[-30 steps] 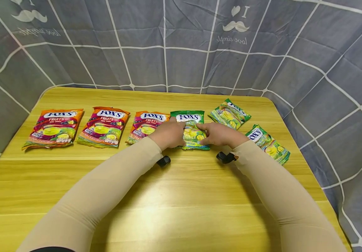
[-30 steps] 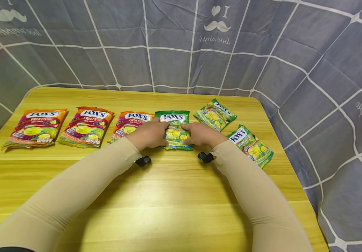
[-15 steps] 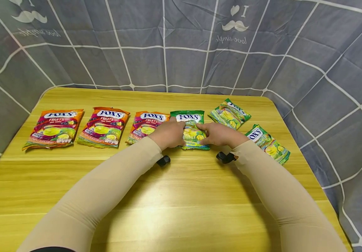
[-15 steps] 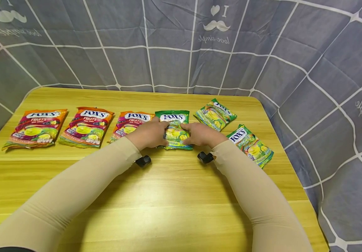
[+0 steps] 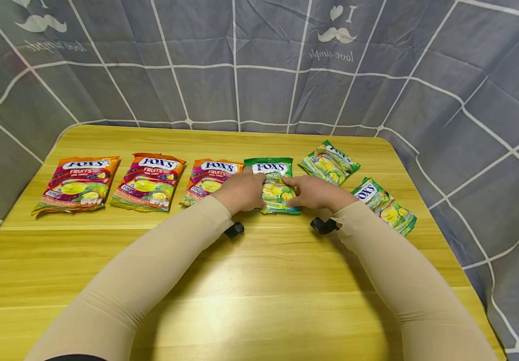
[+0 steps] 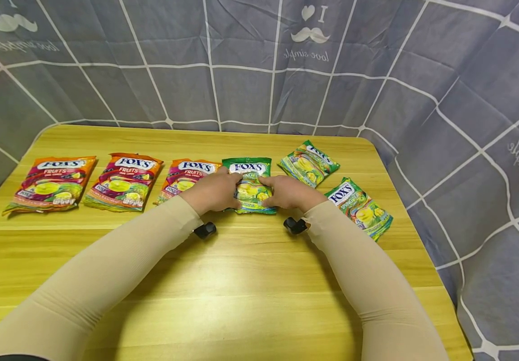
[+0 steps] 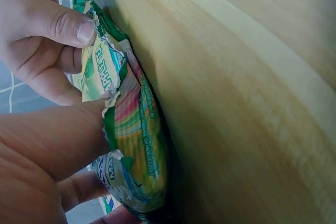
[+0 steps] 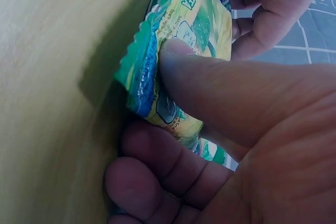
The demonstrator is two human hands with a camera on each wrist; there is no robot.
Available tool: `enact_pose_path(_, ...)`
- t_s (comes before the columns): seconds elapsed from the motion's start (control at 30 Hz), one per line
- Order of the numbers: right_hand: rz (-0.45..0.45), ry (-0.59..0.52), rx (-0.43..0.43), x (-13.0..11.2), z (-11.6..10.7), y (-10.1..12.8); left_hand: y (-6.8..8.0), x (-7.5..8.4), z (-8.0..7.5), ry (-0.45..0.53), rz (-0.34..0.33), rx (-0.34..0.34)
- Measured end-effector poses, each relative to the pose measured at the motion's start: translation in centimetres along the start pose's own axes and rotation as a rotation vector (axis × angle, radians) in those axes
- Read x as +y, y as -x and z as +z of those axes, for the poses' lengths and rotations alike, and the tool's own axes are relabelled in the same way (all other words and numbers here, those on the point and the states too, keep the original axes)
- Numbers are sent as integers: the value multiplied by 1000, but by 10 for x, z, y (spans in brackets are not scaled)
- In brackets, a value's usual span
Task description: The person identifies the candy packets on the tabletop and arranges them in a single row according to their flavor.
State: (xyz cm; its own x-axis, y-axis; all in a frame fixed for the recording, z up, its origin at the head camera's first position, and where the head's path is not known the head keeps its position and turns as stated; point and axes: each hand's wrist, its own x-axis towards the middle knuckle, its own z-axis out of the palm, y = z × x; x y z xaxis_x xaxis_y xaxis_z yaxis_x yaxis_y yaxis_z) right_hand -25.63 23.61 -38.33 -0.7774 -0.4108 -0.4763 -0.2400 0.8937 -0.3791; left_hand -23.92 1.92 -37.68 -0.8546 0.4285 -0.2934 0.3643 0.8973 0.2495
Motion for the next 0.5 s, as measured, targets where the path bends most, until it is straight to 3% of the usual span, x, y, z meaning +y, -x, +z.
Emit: enact_pose_path(0.5,-19,-5,24,5,4,0,-1,0,0,-7,-5,0)
